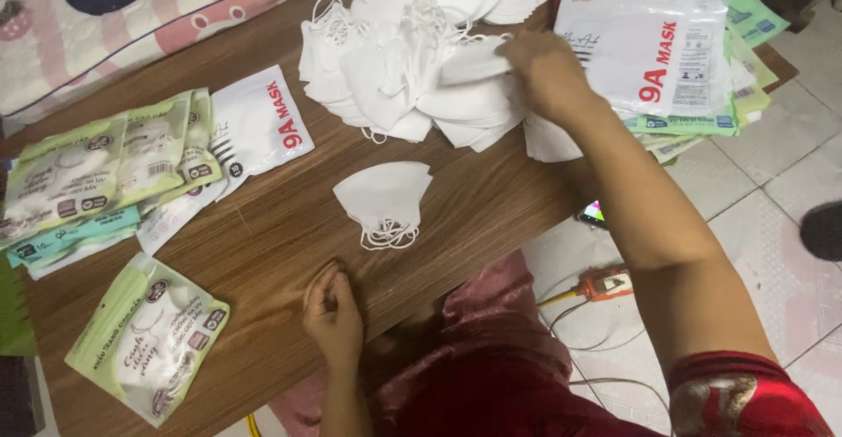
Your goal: Packaging individual face masks into plastic bags by folding and inserting them manually.
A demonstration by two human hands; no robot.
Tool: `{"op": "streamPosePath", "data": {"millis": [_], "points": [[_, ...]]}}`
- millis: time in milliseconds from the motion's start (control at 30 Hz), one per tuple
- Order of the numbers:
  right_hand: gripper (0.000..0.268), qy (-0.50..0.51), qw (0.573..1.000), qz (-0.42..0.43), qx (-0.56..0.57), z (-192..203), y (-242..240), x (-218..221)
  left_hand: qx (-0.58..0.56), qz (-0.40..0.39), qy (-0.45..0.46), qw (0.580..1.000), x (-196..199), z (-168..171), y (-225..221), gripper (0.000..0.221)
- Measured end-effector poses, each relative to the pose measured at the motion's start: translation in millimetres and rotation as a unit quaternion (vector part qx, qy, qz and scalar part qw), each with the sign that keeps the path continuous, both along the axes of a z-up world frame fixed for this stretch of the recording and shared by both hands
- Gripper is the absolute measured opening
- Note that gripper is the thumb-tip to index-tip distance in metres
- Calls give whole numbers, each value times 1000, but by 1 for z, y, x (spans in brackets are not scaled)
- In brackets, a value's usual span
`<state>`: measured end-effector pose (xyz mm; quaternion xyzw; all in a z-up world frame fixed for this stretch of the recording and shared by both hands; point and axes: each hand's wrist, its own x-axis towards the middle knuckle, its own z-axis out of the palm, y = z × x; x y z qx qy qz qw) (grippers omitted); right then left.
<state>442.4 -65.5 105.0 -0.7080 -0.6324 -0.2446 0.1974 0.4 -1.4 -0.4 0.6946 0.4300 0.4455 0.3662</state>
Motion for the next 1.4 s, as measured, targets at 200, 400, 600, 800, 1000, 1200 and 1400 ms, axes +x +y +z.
{"op": "streamPosePath", "data": {"millis": [200,400,600,800,1000,1200,1400], "points": [[31,194,971,78,118,69,-22,-60,18,-3,9,1000,0,0,1,17],[47,660,742,104,-56,40,15,-114,16,2,-2,1000,2,5,-2,15],[54,389,900,59,-191,-49,59,-155,-13,-1,-22,1000,-1,0,-1,17],[40,192,978,4,-87,-82,62,-163,-1,-7,-22,1000,1,2,-2,18],[21,470,875,96,57,-15,19,-192,-75,10,-48,996,-3,10,-1,21],[34,711,696,46,-88,-47,-2,-228,-376,4,-78,923,0,47,-1,58],[36,609,779,87,-119,-73,-7,-257,-330,8,-146,932,-6,26,-9,36]]}}
